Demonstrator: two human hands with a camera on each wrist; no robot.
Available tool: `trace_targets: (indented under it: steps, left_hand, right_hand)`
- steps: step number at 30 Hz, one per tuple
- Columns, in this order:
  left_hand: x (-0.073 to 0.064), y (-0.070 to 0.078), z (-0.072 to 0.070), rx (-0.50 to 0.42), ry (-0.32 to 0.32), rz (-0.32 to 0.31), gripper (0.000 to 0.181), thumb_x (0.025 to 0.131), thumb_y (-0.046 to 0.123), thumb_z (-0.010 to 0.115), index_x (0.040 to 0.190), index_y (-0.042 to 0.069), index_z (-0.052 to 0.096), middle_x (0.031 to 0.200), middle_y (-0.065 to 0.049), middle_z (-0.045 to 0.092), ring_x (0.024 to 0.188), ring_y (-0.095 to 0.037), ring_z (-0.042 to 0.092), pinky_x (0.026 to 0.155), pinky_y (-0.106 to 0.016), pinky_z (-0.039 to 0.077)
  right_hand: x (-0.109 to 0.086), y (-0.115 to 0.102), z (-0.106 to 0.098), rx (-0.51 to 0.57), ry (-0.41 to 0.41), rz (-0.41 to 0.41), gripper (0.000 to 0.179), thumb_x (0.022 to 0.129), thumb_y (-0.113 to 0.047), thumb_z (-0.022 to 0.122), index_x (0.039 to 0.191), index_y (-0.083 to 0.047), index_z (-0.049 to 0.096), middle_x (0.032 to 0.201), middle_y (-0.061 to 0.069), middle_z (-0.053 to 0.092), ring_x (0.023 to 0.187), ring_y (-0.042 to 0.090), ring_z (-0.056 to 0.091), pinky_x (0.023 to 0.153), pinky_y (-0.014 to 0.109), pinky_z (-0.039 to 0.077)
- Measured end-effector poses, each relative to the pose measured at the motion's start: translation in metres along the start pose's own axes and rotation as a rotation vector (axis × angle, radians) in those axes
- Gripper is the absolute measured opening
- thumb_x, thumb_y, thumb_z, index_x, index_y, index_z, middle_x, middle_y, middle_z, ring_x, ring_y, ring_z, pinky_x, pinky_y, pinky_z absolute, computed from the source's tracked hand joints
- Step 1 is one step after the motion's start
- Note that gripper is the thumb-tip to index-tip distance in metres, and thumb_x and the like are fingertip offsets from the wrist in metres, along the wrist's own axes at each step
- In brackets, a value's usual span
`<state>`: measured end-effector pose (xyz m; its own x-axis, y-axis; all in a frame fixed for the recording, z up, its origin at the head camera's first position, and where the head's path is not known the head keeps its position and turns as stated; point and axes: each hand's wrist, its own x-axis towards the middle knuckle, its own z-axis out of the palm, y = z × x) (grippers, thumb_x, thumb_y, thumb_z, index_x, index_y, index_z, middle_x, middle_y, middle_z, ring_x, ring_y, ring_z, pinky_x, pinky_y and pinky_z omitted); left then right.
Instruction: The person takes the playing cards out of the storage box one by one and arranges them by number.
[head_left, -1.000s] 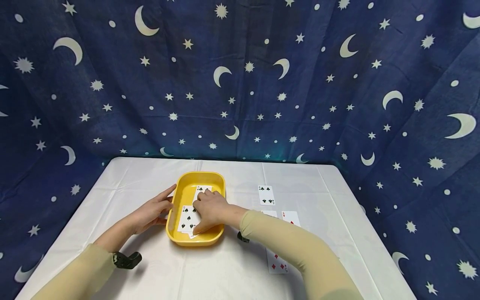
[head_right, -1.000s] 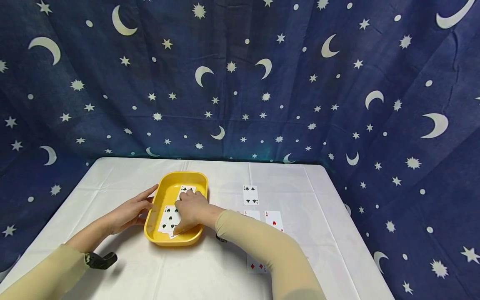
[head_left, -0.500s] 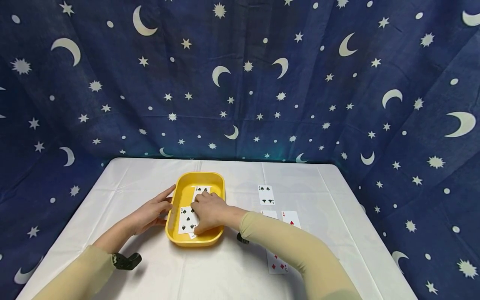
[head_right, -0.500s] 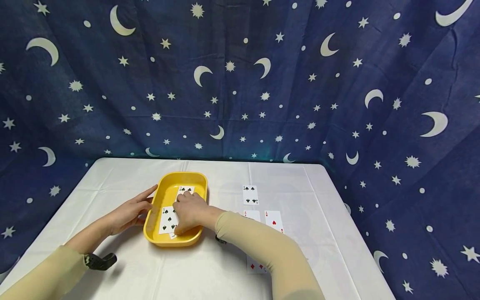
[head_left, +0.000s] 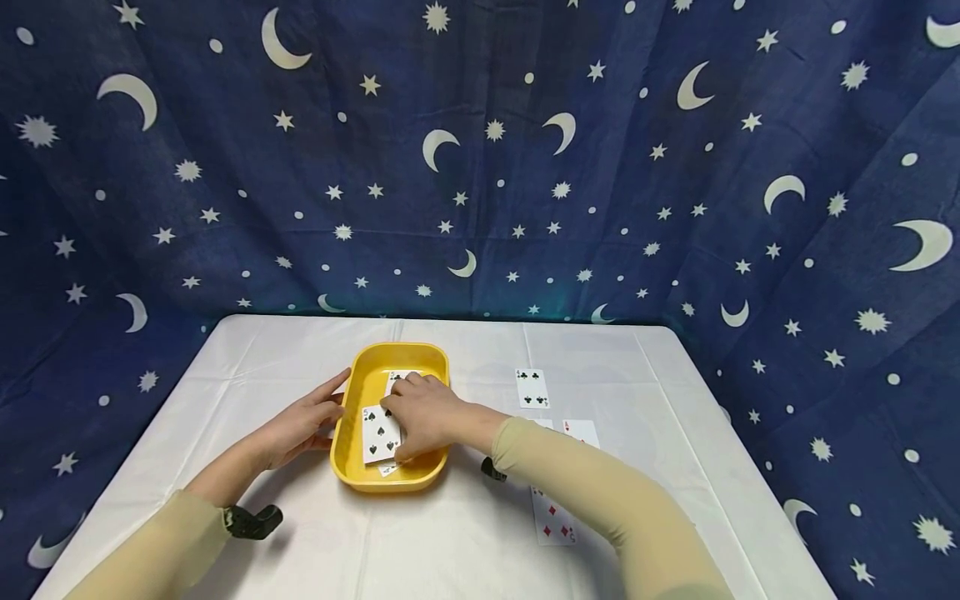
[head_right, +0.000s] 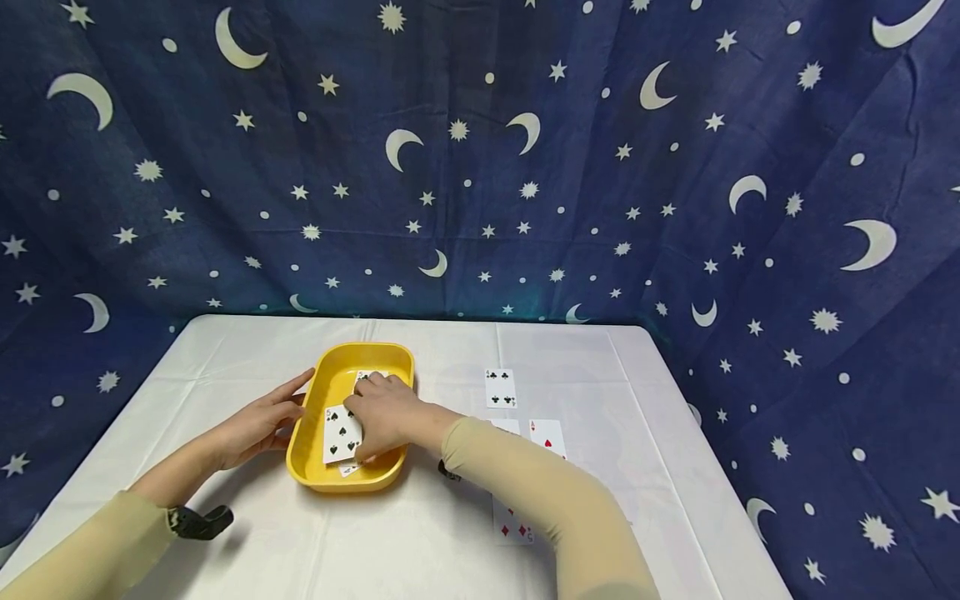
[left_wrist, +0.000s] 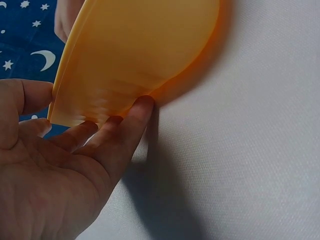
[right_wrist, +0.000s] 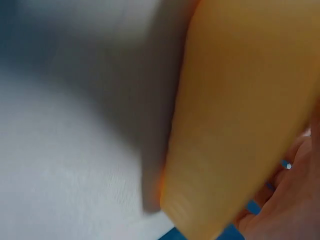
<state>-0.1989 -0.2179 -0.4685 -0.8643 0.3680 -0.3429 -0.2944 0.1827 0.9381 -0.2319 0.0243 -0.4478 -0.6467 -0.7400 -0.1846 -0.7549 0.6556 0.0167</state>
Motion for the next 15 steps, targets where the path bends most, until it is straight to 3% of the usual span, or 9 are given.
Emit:
trace_targets:
  steps: [6, 15]
  left_hand:
    - [0.0, 0.002, 0.001, 0.007, 0.002, -0.005, 0.077, 0.104, 0.013, 0.043, 0.166, 0.027, 0.001, 0.166, -0.027, 0.014, 0.137, -0.041, 0.044, 0.092, -0.046, 0.055]
    - [0.002, 0.001, 0.0, 0.019, 0.027, -0.022, 0.076, 0.104, 0.013, 0.044, 0.167, 0.028, 0.004, 0.167, -0.024, 0.016, 0.134, -0.038, 0.047, 0.091, -0.043, 0.055]
  right_hand:
    - [-0.014, 0.011, -0.014, 0.024, 0.051, -0.004, 0.084, 0.076, -0.062, 0.078, 0.147, -0.025, 0.054, 0.136, -0.004, 0.053, 0.122, 0.016, 0.042, 0.105, 0.034, 0.038]
    - [-0.045, 0.037, -0.025, 0.098, 0.133, 0.028, 0.088, 0.077, -0.06, 0.078, 0.152, -0.023, 0.05, 0.136, 0.0, 0.051, 0.125, 0.018, 0.039, 0.107, 0.038, 0.036]
